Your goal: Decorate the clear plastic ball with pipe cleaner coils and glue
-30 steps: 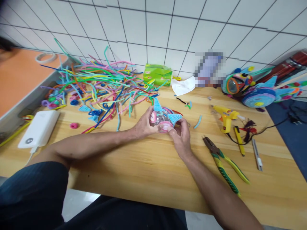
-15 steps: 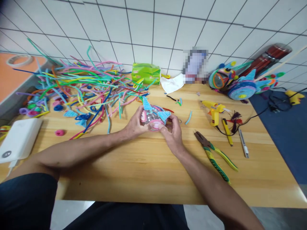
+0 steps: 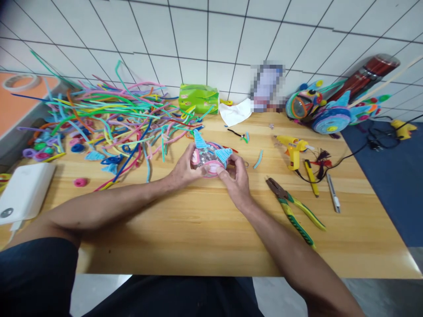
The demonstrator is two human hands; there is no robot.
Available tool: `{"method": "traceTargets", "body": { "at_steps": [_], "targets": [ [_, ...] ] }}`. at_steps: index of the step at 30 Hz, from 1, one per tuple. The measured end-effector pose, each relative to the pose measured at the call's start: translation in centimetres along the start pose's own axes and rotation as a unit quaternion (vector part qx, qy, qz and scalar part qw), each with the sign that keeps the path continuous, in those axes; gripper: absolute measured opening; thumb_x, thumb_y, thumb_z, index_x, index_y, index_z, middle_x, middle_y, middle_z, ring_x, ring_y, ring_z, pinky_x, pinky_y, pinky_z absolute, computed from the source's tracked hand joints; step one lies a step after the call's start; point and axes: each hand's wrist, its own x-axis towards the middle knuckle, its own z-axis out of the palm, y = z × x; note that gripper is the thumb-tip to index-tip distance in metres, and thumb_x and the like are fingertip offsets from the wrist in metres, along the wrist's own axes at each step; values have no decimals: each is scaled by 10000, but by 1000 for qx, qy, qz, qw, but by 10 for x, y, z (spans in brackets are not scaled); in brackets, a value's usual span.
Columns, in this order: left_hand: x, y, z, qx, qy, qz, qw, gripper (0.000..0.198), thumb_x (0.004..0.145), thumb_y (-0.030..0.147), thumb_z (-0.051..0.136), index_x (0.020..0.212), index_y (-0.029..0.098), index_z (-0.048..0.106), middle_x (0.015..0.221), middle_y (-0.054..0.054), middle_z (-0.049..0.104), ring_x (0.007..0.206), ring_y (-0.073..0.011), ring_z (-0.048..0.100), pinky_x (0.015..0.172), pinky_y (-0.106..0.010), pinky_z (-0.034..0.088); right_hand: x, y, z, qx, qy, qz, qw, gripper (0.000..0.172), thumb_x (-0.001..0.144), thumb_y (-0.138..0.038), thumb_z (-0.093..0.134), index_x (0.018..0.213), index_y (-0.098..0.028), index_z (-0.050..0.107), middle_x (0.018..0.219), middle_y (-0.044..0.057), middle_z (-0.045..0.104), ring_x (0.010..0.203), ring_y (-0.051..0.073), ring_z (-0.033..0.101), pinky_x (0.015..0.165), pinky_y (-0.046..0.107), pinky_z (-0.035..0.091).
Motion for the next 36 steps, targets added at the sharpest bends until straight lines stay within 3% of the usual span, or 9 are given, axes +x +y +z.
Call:
{"method": "traceTargets", "body": {
  "at_steps": [7,17,36],
  "targets": [
    [1,6,-2,-7,7,-26,1000,676,757,583,890,1207,208,551,1150,-84,718,1040,-258,713,951,-417,620,2,4,-1,-6,-13,4,1000,562,877,-670,775,1277,-294,652,1256,87,702,1146,282,671,971,468,619],
    [4,7,0,-3,21,-32,999,761,690,664,918,1179,207,555,1110,-78,741,1018,-265,730,946,-417,630,4,11,-2,-15,-11,-8,1000,653,863,-752,771,1319,-298,663,1308,97,695,1200,296,671,1026,499,604],
    [3,8,-1,-12,21,-37,999,702,707,588,922,1167,212,549,1113,-69,728,1014,-248,715,958,-407,607,4,8,-4,-62,-11,-30,998,651,891,-775,721,1334,-300,677,1271,88,711,1202,303,656,1033,495,591]
  ]
}}
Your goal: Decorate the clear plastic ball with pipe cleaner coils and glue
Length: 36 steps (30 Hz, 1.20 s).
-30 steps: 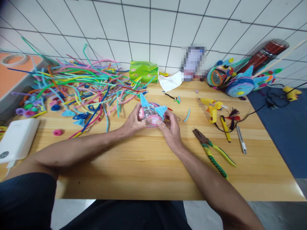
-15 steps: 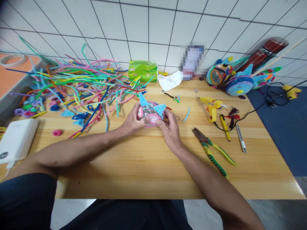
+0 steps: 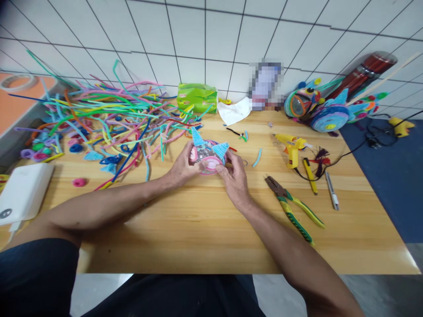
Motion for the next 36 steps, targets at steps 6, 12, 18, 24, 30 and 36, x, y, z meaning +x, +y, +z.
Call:
{"method": "traceTargets", "body": {
  "at_steps": [6,12,18,24,30,36],
  "targets": [
    [0,1,0,-2,-3,-1,1000,665,744,548,890,1197,201,550,1156,-84,731,1051,-252,722,989,-411,606,-2,-3,0,-3,6,-17,1000,687,911,-825,645,1334,-285,680,1259,105,704,1220,316,642,1055,509,572],
    [-1,-1,0,-7,-5,-7,1000,704,743,580,876,1222,187,544,1170,-94,720,1050,-249,718,988,-402,599,-3,-4,-2,5,7,-13,1000,638,948,-807,612,1320,-294,676,1321,102,718,1228,312,652,1147,562,516],
    [-1,-2,0,0,-12,15,1000,669,760,575,885,1205,204,550,1154,-85,716,1048,-253,710,975,-411,610,-2,-4,2,33,3,23,999,587,878,-713,764,1276,-296,654,1276,87,705,1149,285,665,986,489,615],
    [-2,0,1,-2,-21,7,1000,759,723,600,922,1248,210,537,1186,-101,704,1070,-273,706,1003,-450,601,-3,-7,3,51,12,30,998,608,856,-727,774,1245,-280,638,1245,92,707,1108,282,679,950,474,618],
    [-5,6,-3,-13,-44,34,998,610,892,656,714,1281,213,558,1228,-100,705,1158,-288,677,1078,-461,564,-3,-5,5,46,17,44,998,591,830,-676,816,1227,-284,623,1224,76,700,1080,267,675,936,457,616],
    [-4,3,-1,10,-29,10,999,741,765,639,875,1258,199,540,1192,-114,711,1103,-296,710,1006,-450,597,-3,-4,4,42,17,29,999,581,849,-669,812,1229,-273,625,1203,77,683,1061,262,675,920,446,610]
  ]
}}
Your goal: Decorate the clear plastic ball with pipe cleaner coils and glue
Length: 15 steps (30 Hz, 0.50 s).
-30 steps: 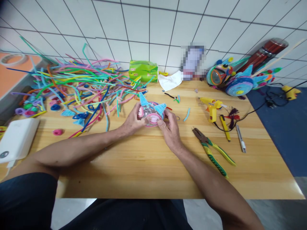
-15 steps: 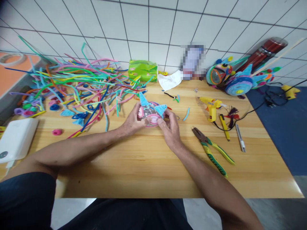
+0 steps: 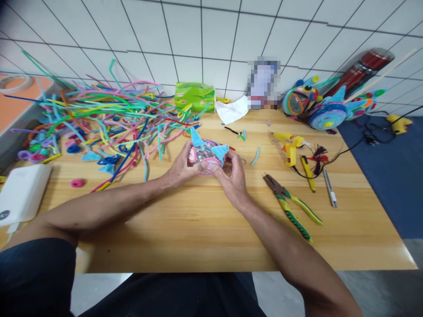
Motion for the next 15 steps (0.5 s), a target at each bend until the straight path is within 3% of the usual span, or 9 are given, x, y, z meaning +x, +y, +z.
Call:
{"method": "traceTargets", "body": {
  "at_steps": [4,7,11,13,15],
  "targets": [
    [1,-1,4,-7,24,3,1000,769,754,677,892,1254,201,551,1224,-114,721,1115,-290,726,1018,-441,606,-1,2,1,-4,-10,-19,1000,639,870,-681,798,1327,-269,626,1309,102,679,1146,282,684,951,460,618],
    [-1,-3,7,-57,8,19,998,851,752,705,894,1328,205,518,1333,-138,707,1188,-301,727,1058,-448,605,-2,2,1,19,-12,-21,1000,715,852,-654,842,1409,-282,590,1405,114,685,1222,294,690,1031,487,606],
    [-6,-9,7,-56,14,68,996,1010,737,698,916,1479,200,447,1490,-183,613,1359,-338,643,1197,-507,521,-1,1,0,56,12,-35,998,609,925,-624,784,1394,-276,612,1423,114,716,1296,297,678,1106,503,571],
    [-7,-12,6,-46,26,82,995,945,826,691,850,1528,204,447,1535,-185,577,1423,-344,591,1249,-526,470,1,1,-3,64,20,-37,997,564,950,-634,747,1365,-267,639,1388,108,742,1275,298,691,1110,506,567],
    [-6,-15,3,-54,29,84,995,760,966,684,693,1531,216,489,1548,-167,575,1459,-335,561,1270,-531,444,3,1,-5,48,23,-31,998,548,962,-648,722,1343,-259,665,1356,102,759,1253,300,699,1114,504,561]
  ]
}}
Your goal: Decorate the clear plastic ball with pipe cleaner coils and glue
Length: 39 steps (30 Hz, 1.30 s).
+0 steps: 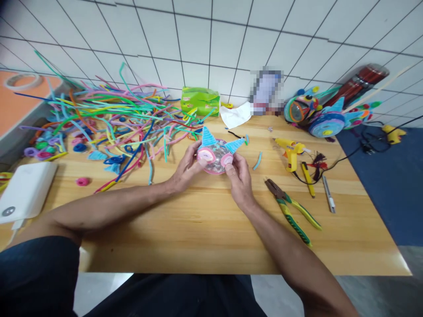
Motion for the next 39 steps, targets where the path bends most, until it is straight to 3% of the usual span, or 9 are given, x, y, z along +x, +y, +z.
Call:
{"method": "traceTargets", "body": {
  "at_steps": [3,5,14,21,24,29,35,39],
  "targets": [
    [3,-4,-3,-5,15,10,1000,569,1090,635,479,1468,222,583,1503,-134,623,1467,-311,555,1295,-521,413,2,1,-4,-50,1,4,999,564,975,-664,692,1346,-239,694,1353,108,758,1259,301,691,1129,492,545],
    [6,-6,-3,5,30,26,999,541,1104,614,454,1432,217,617,1459,-127,649,1440,-301,576,1294,-507,413,3,2,-6,-75,2,1,997,573,986,-664,674,1367,-236,701,1376,107,752,1281,298,681,1144,488,535],
    [6,-12,0,26,30,35,999,528,1080,606,541,1452,237,608,1434,-130,633,1369,-290,600,1179,-474,501,6,1,-6,-88,-1,0,996,570,992,-656,670,1385,-247,721,1432,93,755,1353,313,671,1202,521,503],
    [6,-11,0,49,17,50,997,537,1085,612,537,1455,224,578,1449,-142,617,1399,-287,581,1226,-483,466,6,1,-6,-85,-2,15,996,544,1001,-627,663,1398,-261,727,1472,76,741,1394,317,659,1229,535,485],
    [5,-11,2,30,22,38,999,559,1078,637,535,1451,222,554,1452,-145,611,1402,-293,579,1237,-499,458,6,1,-6,-91,-3,10,996,549,1000,-628,663,1402,-259,725,1470,80,742,1390,319,660,1228,541,485],
    [5,-11,4,2,16,3,1000,628,993,627,697,1429,209,524,1474,-165,591,1398,-316,579,1227,-523,471,5,2,-7,-93,-7,11,996,580,999,-644,659,1422,-251,713,1479,94,734,1396,321,655,1234,540,473],
    [5,-9,4,-40,20,-13,999,585,1020,642,645,1397,216,509,1456,-153,615,1374,-301,602,1217,-514,489,4,3,-7,-110,-2,11,994,596,989,-659,665,1421,-251,715,1469,103,734,1390,330,649,1242,558,452],
    [6,-8,4,-60,7,-37,997,686,947,659,749,1395,213,486,1453,-166,613,1324,-301,638,1170,-509,535,3,2,-6,-98,-3,12,995,572,991,-649,671,1414,-266,714,1470,93,734,1390,321,649,1244,559,450]
  ]
}}
